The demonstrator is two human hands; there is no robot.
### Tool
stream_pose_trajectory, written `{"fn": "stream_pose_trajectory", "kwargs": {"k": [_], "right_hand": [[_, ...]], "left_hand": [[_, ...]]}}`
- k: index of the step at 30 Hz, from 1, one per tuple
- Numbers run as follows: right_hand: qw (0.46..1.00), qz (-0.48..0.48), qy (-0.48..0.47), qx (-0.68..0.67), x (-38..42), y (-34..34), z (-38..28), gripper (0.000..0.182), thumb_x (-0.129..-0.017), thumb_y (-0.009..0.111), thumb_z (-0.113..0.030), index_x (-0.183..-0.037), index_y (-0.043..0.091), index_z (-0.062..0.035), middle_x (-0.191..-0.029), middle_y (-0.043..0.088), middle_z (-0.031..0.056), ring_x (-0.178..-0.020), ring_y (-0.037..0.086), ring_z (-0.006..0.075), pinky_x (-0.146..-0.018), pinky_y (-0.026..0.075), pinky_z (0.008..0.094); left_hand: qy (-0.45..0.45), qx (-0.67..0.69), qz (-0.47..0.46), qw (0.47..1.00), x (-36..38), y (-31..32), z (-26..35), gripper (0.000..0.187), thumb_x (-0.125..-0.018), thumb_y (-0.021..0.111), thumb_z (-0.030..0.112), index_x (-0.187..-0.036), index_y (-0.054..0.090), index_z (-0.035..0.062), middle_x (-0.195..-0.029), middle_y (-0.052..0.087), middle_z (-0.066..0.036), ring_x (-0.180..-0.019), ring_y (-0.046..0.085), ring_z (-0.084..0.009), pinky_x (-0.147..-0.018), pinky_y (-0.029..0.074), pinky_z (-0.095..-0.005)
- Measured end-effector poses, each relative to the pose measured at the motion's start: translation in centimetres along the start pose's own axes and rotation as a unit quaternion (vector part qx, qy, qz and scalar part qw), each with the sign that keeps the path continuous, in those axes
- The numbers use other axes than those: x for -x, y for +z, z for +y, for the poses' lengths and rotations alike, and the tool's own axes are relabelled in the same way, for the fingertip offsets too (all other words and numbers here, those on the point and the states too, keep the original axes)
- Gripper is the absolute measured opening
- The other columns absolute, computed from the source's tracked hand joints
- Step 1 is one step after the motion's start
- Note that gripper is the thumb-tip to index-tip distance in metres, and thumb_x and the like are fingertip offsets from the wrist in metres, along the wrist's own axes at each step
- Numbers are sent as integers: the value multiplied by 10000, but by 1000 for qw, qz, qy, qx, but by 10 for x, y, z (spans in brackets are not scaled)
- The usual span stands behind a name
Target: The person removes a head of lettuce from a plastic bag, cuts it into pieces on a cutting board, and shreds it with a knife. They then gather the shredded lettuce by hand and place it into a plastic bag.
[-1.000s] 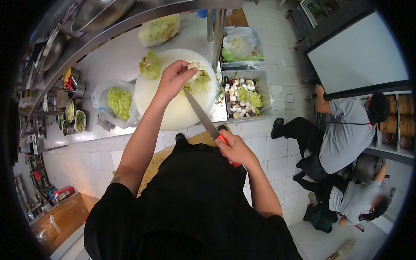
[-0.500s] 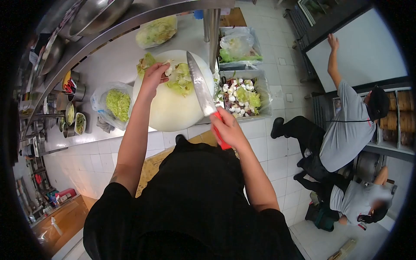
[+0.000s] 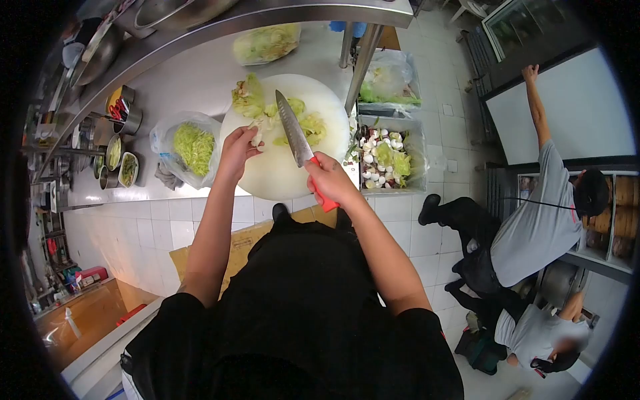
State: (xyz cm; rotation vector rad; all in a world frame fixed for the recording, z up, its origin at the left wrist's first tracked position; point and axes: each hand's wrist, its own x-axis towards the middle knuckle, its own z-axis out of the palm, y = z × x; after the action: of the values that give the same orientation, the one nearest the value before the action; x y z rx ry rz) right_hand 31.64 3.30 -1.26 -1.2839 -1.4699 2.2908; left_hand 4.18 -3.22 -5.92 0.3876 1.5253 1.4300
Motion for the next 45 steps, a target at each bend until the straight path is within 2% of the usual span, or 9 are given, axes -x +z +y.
{"fn": "stream_pose_trajectory", "kwargs": {"k": [7, 13, 15, 21, 24, 28, 34, 39, 45], "right_hand": [[1000, -4, -1, 6, -2, 2, 9, 285, -1155, 568, -297, -1231, 596, -24, -696, 607, 67, -433, 539, 174, -439, 439, 346], [998, -8, -51, 46, 16, -2, 16, 267, -1156, 580, -290, -1245, 601, -38, -696, 602, 53, -439, 537, 168, -445, 445, 339], [997, 5, -55, 47, 34, -6, 17, 246, -1158, 584, -284, -1222, 598, -46, -694, 601, 48, -444, 539, 161, -446, 451, 334], [986, 156, -51, 21, 119, -51, 50, 206, -1155, 615, -275, -1130, 599, -72, -677, 592, 35, -463, 541, 116, -435, 445, 312], [983, 158, -3, 89, 151, -69, 71, 201, -1154, 615, -261, -1103, 605, -67, -683, 598, 27, -462, 537, 112, -438, 435, 304], [987, 120, 24, 105, 174, -55, 66, 207, -1150, 616, -245, -1077, 602, -52, -685, 604, 23, -458, 535, 105, -436, 425, 297], [984, 167, -27, 49, 133, -8, 48, 169, -1146, 601, -211, -1103, 596, -47, -686, 615, 33, -456, 558, 115, -429, 431, 311], [992, 114, 2, 62, 67, 40, 41, 266, -1137, 594, -255, -1263, 612, -22, -720, 621, 65, -469, 593, 166, -457, 489, 351], [950, 261, -56, 162, 84, 24, 82, 257, -1136, 583, -234, -1292, 605, -31, -730, 681, 174, -576, 702, 334, -562, 539, 467]], "left_hand": [[78, 74, -28, 994, 41, 2, 42, 235, -1075, 745, 214, -1194, 684, 20, -1024, 741, -77, -822, 727, -178, -765, 626, -336], [133, 5, -188, 973, 64, 104, 84, 282, -1101, 705, 175, -1327, 686, 8, -1157, 740, -79, -940, 725, -165, -853, 632, -360], [214, -196, -297, 910, 57, 139, 97, 296, -1104, 693, 158, -1379, 712, 50, -1245, 745, -50, -1050, 732, -165, -888, 614, -328], [376, -398, -231, 804, -99, 105, 108, 454, -1019, 694, 32, -1464, 705, 124, -1449, 683, -96, -1280, 681, -249, -1040, 571, -369], [322, -545, -344, 693, -139, 71, 74, 558, -951, 727, 13, -1496, 682, 125, -1467, 639, -141, -1314, 649, -323, -1099, 546, -412], [268, -598, -403, 639, -132, 59, 63, 574, -857, 822, 38, -1411, 681, 99, -1351, 630, -163, -1279, 646, -351, -1116, 531, -426], [233, -510, -373, 739, -82, 28, 68, 455, -887, 830, 33, -1299, 642, 74, -1302, 665, -135, -1211, 678, -306, -1051, 559, -411], [214, -401, -262, 852, -35, -11, 83, 490, -945, 815, 61, -1398, 627, 68, -1274, 703, -107, -1138, 700, -244, -986, 573, -375], [136, -224, -186, 947, -1, -63, 74, 520, -987, 779, 52, -1485, 627, 55, -1352, 690, -79, -1164, 683, -181, -1000, 564, -349]]}}
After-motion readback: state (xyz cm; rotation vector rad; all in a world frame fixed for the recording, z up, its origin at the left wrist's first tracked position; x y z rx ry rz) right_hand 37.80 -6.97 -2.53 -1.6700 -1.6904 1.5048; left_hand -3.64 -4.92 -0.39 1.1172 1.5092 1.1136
